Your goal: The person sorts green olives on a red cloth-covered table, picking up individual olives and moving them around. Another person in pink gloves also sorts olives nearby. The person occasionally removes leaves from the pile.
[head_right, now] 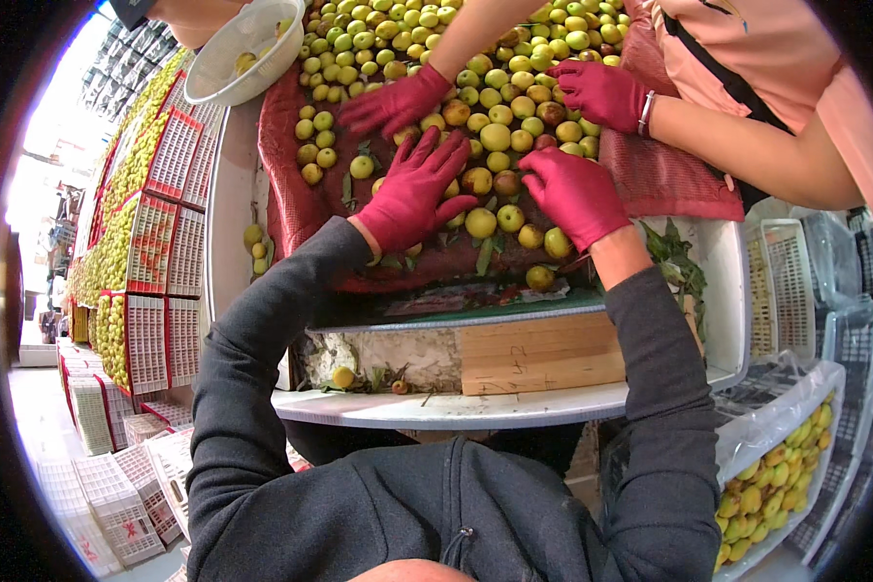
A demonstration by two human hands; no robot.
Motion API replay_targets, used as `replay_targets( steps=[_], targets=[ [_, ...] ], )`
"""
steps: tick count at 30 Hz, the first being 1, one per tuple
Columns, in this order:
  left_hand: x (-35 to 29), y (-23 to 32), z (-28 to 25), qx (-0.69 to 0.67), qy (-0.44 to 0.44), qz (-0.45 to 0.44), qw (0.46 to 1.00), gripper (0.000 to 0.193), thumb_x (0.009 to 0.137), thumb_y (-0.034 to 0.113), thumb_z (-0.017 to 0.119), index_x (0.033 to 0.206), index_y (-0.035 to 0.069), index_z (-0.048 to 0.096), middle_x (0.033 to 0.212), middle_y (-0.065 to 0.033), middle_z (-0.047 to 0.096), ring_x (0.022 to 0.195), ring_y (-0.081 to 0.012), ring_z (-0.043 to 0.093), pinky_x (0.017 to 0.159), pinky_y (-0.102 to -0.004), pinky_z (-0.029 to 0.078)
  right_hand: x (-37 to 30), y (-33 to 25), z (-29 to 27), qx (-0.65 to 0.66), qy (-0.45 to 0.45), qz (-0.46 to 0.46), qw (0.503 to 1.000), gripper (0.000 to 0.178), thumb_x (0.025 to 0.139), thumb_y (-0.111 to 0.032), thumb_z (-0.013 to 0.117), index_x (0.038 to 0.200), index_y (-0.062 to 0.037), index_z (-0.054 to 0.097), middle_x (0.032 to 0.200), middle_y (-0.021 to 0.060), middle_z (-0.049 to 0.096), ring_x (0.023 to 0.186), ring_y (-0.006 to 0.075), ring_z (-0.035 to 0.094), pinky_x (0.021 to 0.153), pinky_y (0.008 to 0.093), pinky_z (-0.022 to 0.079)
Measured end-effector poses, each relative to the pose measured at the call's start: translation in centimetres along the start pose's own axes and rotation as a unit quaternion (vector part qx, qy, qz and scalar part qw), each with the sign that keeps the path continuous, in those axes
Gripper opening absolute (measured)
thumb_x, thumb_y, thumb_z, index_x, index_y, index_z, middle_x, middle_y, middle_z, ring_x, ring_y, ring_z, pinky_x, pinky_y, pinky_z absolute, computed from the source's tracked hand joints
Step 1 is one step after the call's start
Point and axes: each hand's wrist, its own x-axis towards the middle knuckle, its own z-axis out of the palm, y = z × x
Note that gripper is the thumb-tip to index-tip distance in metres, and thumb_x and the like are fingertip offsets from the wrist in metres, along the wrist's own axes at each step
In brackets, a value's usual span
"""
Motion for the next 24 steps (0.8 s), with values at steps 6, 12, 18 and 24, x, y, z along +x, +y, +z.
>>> replay_targets(
  steps=[6,12,18,24],
  targets=[
    [6.0,0.7,-0.2,-0.024,0.049,0.147,0.988,0.067,0.099,0.040,0.066,0.154,0.008,0.045,0.160,-0.0189,0.042,0.146,-0.0437,0.040,0.120,-0.0568,0.033,0.3,0.2,0.1,-0.014,0.026,-0.009,1.000,0.016,0.094,-0.021,0.066,0.106,-0.0133,0.074,0.105,0.0112,0.073,0.094,0.0361,0.071,0.078,0.0470,0.057],
    [7.9,0.2,3.7,0.048,0.083,0.038,0.995,0.064,0.101,0.048,0.059,0.155,0.016,0.047,0.158,-0.0173,0.045,0.147,-0.0440,0.039,0.120,-0.0632,0.027,0.4,-0.4,0.3,0.024,0.056,0.008,0.998,0.013,0.094,-0.018,0.065,0.101,-0.0125,0.074,0.099,0.0120,0.074,0.091,0.0357,0.071,0.074,0.0454,0.057],
    [4.3,2.2,2.3,-0.007,0.060,0.083,0.995,0.068,0.099,0.047,0.063,0.156,0.014,0.046,0.159,-0.0229,0.041,0.148,-0.0449,0.038,0.123,-0.0578,0.028,0.5,-0.6,-0.1,0.038,0.102,-0.014,0.994,0.010,0.093,-0.016,0.067,0.101,-0.0129,0.073,0.098,0.0112,0.074,0.088,0.0348,0.071,0.070,0.0440,0.057],
    [1.2,2.1,0.7,-0.006,0.019,0.157,0.987,0.065,0.096,0.046,0.068,0.150,0.013,0.053,0.161,-0.0183,0.041,0.150,-0.0417,0.036,0.120,-0.0602,0.028,0.5,-0.3,-0.3,0.027,0.078,-0.011,0.997,0.012,0.093,-0.015,0.066,0.102,-0.0124,0.073,0.100,0.0118,0.074,0.090,0.0357,0.071,0.073,0.0454,0.057]
  ],
)
